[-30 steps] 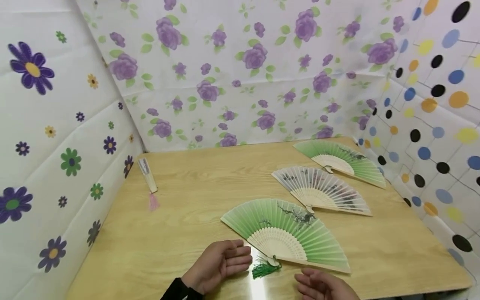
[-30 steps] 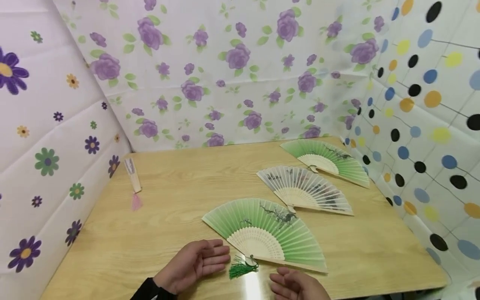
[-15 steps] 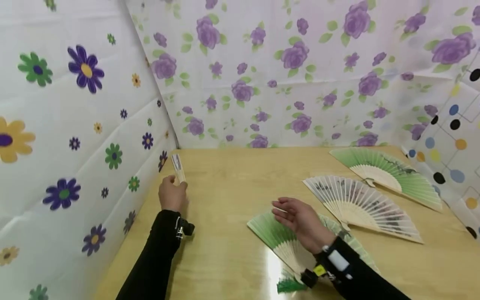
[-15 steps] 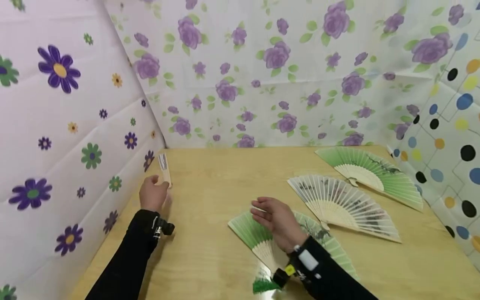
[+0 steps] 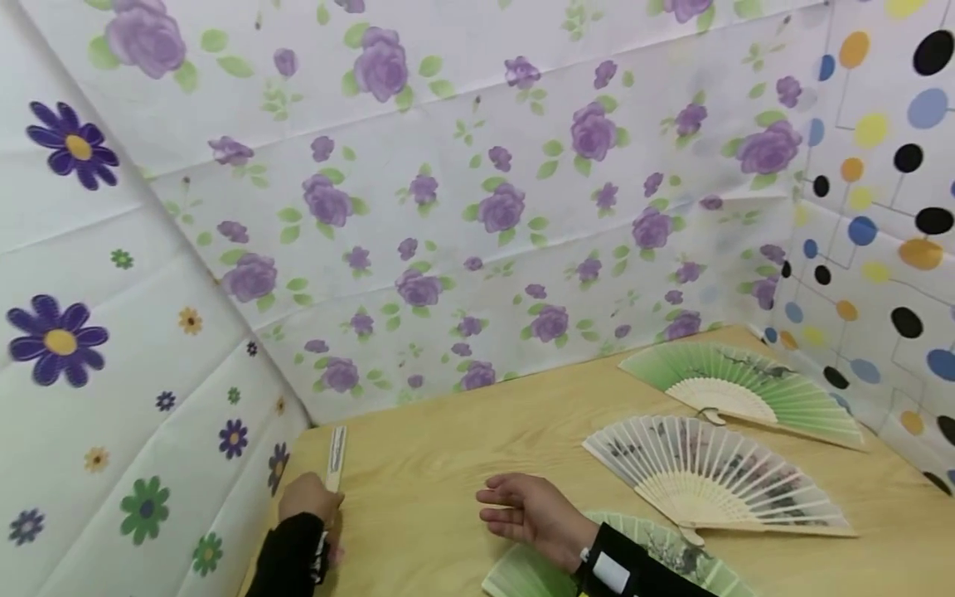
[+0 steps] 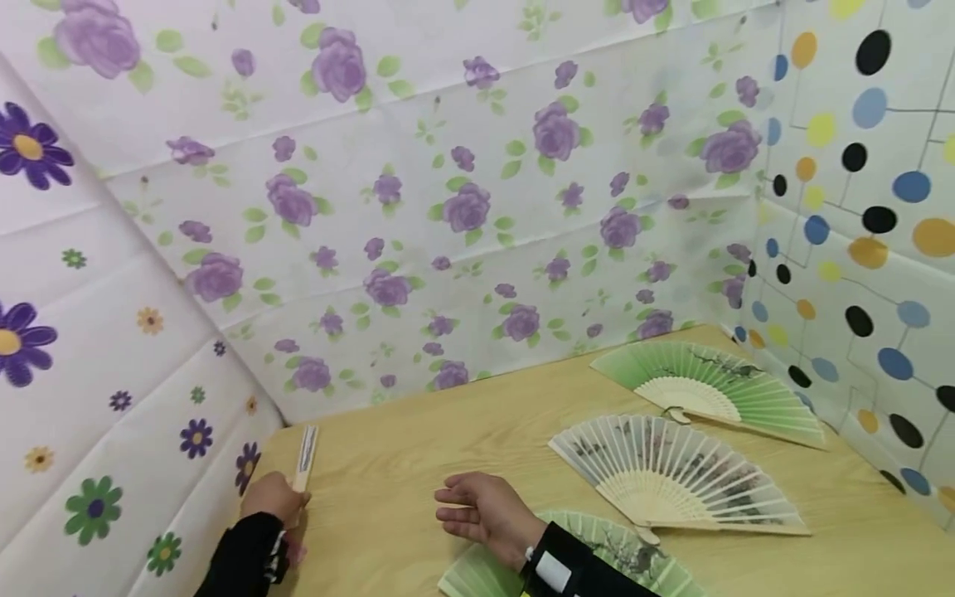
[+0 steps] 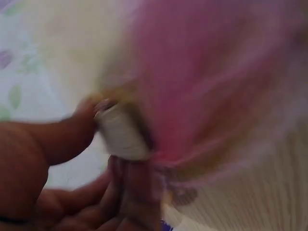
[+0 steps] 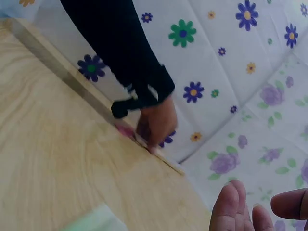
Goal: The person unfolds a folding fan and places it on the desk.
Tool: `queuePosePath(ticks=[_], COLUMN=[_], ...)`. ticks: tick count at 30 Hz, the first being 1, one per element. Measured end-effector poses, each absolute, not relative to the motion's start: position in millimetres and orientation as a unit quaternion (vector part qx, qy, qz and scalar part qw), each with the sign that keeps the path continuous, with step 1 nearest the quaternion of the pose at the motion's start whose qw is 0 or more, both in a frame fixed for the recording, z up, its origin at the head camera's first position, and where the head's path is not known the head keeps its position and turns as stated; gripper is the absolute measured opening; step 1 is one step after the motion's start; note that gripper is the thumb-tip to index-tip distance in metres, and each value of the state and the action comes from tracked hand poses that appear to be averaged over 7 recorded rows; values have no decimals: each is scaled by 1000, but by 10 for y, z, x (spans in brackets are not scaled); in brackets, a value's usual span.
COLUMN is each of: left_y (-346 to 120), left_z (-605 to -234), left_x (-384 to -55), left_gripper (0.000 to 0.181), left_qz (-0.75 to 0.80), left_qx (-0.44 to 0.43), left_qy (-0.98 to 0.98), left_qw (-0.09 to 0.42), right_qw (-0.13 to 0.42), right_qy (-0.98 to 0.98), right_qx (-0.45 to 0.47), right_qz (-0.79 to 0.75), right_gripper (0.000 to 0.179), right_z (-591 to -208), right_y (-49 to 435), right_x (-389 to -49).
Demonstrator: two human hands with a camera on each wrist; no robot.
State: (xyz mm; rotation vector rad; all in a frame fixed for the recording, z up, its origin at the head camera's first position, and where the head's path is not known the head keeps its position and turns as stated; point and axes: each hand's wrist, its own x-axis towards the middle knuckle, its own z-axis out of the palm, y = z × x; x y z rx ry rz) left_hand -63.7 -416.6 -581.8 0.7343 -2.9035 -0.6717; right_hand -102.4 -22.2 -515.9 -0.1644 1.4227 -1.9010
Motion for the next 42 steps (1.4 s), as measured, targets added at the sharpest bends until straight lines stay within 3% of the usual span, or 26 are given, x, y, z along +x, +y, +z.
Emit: queuePosePath(ticks=[5,8,11,14,18,22,30,35,42], left_y=[-3987,-3542,-2908,-2338,-1878,-1585,-1275,-1287,-1308], left_z=[-5730,-5633,-5482,-5304,-5150,-5182,-5280,-5320,-5347], left_x=[-254,-181,-245,-418,-609,-566,-514,-560,-693], left_gripper=[28,17,12,15,25,30,14,9,16], left_qz=[-315,-464,-617,-695,-720,-701,-572,-576,-695], left_qx=[237,233,184,97,20,18,62,53,57], left_qy=[-919,-854,-763,-711,-693,-713,-811,-810,-712], left_qw=[-15,21,60,54,25,17,104,93,84], right_qw=[397,396,375,341,305,304,309,306,245], right_qy=[557,576,615,659,688,701,709,714,731], right_qx=[-80,-99,-143,-215,-283,-261,-256,-265,-195], right_qz=[-725,-708,-679,-634,-594,-591,-580,-571,-606], right_gripper=[54,50,48,47,41,34,35,34,37], right_z=[-5186,-5141,-5038,-4899,-4799,-4860,-4997,-4997,-4972], right_y=[-189,-122,-79,-89,-79,19,136,188,150], right_x=[-1040,-1074,-1154,-1284,-1418,-1404,-1367,-1424,-1477])
